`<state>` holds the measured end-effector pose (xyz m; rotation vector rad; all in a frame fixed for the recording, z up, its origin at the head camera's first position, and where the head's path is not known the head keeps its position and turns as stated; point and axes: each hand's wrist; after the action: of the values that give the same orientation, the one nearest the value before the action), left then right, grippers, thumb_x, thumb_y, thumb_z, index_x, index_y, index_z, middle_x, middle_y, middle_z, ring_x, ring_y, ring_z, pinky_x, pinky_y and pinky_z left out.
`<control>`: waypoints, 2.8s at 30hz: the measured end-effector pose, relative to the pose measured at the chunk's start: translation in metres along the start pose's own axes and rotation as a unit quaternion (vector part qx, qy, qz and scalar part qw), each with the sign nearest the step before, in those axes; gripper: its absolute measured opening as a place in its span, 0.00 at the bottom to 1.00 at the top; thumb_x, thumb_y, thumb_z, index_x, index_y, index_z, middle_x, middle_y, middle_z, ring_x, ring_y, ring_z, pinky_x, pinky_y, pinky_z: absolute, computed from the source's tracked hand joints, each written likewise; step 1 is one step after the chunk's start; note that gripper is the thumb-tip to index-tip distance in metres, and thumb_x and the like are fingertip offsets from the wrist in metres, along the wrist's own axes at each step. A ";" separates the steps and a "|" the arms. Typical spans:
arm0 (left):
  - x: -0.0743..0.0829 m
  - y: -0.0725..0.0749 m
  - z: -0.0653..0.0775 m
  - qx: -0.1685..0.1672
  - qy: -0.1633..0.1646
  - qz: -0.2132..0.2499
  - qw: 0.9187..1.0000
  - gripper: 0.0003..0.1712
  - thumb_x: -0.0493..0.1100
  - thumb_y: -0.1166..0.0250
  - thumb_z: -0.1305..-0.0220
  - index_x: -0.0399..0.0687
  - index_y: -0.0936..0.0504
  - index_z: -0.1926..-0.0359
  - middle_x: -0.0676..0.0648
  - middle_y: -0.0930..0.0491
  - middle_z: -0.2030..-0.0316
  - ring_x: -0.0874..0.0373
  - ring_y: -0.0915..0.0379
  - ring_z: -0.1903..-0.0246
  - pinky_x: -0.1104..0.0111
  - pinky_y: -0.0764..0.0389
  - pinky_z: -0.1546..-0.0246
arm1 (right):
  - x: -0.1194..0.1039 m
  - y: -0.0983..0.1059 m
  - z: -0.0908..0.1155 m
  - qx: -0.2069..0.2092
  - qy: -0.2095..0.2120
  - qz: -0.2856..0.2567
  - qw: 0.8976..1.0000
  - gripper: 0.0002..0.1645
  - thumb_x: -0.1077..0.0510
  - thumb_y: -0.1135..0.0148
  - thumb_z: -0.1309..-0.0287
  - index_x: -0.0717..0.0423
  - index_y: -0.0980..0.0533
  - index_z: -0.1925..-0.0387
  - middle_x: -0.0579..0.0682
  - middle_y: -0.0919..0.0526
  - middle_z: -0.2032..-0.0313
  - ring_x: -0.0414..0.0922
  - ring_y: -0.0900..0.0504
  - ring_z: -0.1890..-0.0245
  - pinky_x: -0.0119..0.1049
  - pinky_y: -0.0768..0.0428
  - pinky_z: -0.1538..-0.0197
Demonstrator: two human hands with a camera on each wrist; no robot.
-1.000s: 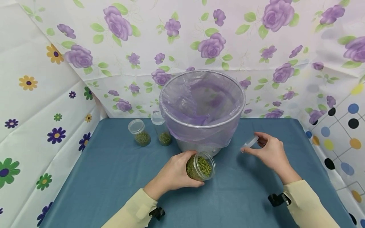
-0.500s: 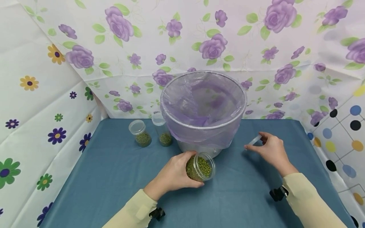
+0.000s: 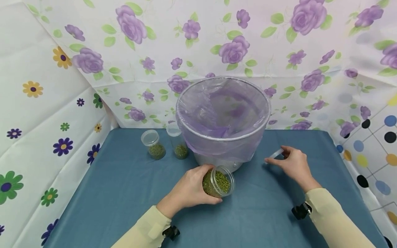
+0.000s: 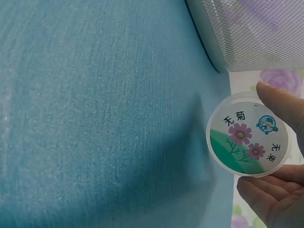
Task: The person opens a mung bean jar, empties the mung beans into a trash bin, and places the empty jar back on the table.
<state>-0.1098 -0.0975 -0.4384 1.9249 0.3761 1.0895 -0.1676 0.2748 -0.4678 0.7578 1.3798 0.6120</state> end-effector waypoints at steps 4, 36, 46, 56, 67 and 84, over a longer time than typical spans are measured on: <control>0.000 0.000 -0.001 0.001 -0.003 -0.002 1.000 0.50 0.69 0.26 0.68 0.60 0.33 0.41 0.60 0.25 0.55 0.67 0.26 0.59 0.70 0.21 0.57 | 0.000 0.003 0.001 -0.009 -0.008 0.001 1.000 0.64 0.25 0.34 0.65 0.62 0.39 0.34 0.66 0.25 0.45 0.60 0.24 0.47 0.53 0.20 0.57; -0.001 0.000 0.004 0.000 0.003 -0.006 1.000 0.51 0.70 0.26 0.69 0.60 0.33 0.41 0.60 0.24 0.55 0.67 0.26 0.59 0.70 0.20 0.58 | 0.026 0.001 0.006 -0.093 -0.008 0.081 0.992 0.61 0.35 0.23 0.74 0.69 0.33 0.42 0.70 0.25 0.50 0.59 0.24 0.57 0.47 0.24 0.64; -0.002 0.003 0.006 0.022 -0.011 0.003 1.000 0.52 0.70 0.27 0.69 0.60 0.33 0.40 0.60 0.25 0.52 0.67 0.26 0.56 0.70 0.20 0.56 | 0.030 -0.002 0.006 -0.083 0.009 0.077 0.993 0.63 0.36 0.22 0.73 0.70 0.35 0.40 0.70 0.26 0.49 0.61 0.25 0.55 0.51 0.23 0.62; 0.010 0.021 0.014 0.044 0.005 0.024 0.999 0.52 0.71 0.27 0.70 0.65 0.33 0.40 0.62 0.26 0.50 0.70 0.27 0.54 0.70 0.20 0.55 | 0.009 0.018 0.007 -0.082 0.004 0.098 0.992 0.56 0.26 0.36 0.59 0.69 0.31 0.43 0.70 0.24 0.52 0.63 0.23 0.58 0.50 0.22 0.66; 0.019 0.059 0.022 0.115 -0.043 0.022 0.992 0.54 0.67 0.23 0.73 0.59 0.31 0.39 0.59 0.25 0.48 0.70 0.27 0.51 0.72 0.21 0.52 | -0.079 0.086 -0.006 0.043 0.053 0.027 0.997 0.44 0.29 0.56 0.41 0.61 0.29 0.42 0.64 0.21 0.51 0.58 0.21 0.54 0.52 0.20 0.60; 0.046 0.122 0.024 0.159 -0.063 0.015 0.985 0.51 0.59 0.22 0.69 0.54 0.31 0.39 0.57 0.23 0.48 0.66 0.25 0.52 0.72 0.21 0.55 | -0.181 0.140 -0.021 -0.027 0.066 -0.017 0.997 0.39 0.31 0.44 0.47 0.59 0.22 0.49 0.61 0.16 0.56 0.43 0.13 0.70 0.38 0.15 0.65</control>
<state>-0.0818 -0.1531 -0.3210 2.2756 0.4740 0.9640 -0.2006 0.2258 -0.2462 0.6591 1.4879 0.6786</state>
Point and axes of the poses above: each hand's wrist, its own z-axis away from the middle knuckle, its own y-axis out of the back of the hand, x = y × z
